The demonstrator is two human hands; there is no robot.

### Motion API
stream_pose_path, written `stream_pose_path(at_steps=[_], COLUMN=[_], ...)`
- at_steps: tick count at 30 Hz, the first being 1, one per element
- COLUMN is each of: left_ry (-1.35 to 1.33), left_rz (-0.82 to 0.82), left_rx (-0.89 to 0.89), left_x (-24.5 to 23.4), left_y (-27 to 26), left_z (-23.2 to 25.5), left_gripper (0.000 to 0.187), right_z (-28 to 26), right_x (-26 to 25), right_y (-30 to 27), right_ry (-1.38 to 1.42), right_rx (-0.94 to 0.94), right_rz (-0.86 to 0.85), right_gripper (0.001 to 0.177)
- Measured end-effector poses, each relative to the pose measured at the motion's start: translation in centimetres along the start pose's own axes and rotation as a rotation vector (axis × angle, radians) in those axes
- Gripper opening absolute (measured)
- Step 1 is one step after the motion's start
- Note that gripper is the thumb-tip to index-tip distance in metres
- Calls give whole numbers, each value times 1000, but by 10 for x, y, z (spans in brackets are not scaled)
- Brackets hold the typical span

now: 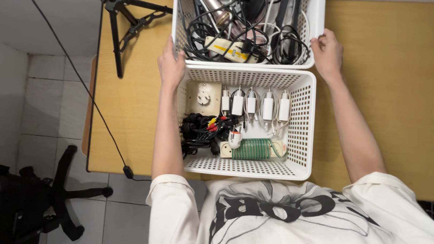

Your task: The person empties a basket of tangled cables and hair tools onto a table, then assembles a small desk lamp by attaching the lamp head to the stand and inserting a bulb. The person repeatedly tests the lamp by turning it on and off while adjusting the bulb and head.

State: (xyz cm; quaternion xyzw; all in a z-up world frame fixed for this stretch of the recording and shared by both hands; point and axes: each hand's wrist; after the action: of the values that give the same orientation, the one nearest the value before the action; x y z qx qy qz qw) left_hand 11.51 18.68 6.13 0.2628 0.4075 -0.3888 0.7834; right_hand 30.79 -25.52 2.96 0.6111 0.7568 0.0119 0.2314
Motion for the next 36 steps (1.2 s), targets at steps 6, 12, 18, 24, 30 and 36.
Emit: stream_pose_path(at_steps=[6, 12, 18, 24, 30, 36], left_ry=[250, 301, 279, 270, 268, 292], left_rz=[9, -90, -37, -30, -74, -39], left_rx=[138, 151, 236, 267, 249, 285], left_x=[18, 38, 78, 115, 142, 170], left_y=[-5, -25, -46, -67, -86, -111], left_z=[28, 76, 130, 184, 245, 291], left_gripper=[69, 69, 70, 72, 67, 68], right_z=[20, 35, 45, 61, 86, 114], right_x=[-32, -84, -145, -211, -277, -334], right_y=[-1, -5, -14, -16, -17, -18], right_ry=[-8, -21, -289, -324, -344, -360], right_rx=[1, 16, 89, 170, 182, 174], right_rz=[80, 109, 160, 156, 171, 161], right_gripper=[29, 28, 30, 33, 34, 37])
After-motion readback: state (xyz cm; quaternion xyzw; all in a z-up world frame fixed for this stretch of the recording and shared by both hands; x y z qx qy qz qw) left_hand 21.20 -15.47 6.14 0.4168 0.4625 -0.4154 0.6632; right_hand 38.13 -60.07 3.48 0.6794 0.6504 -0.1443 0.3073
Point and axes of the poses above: each hand's wrist, its own y-axis towards the middle knuckle, its own x-axis out of the palm, z = x × y, and after that the axes turned 15 degrees about y, right-handed
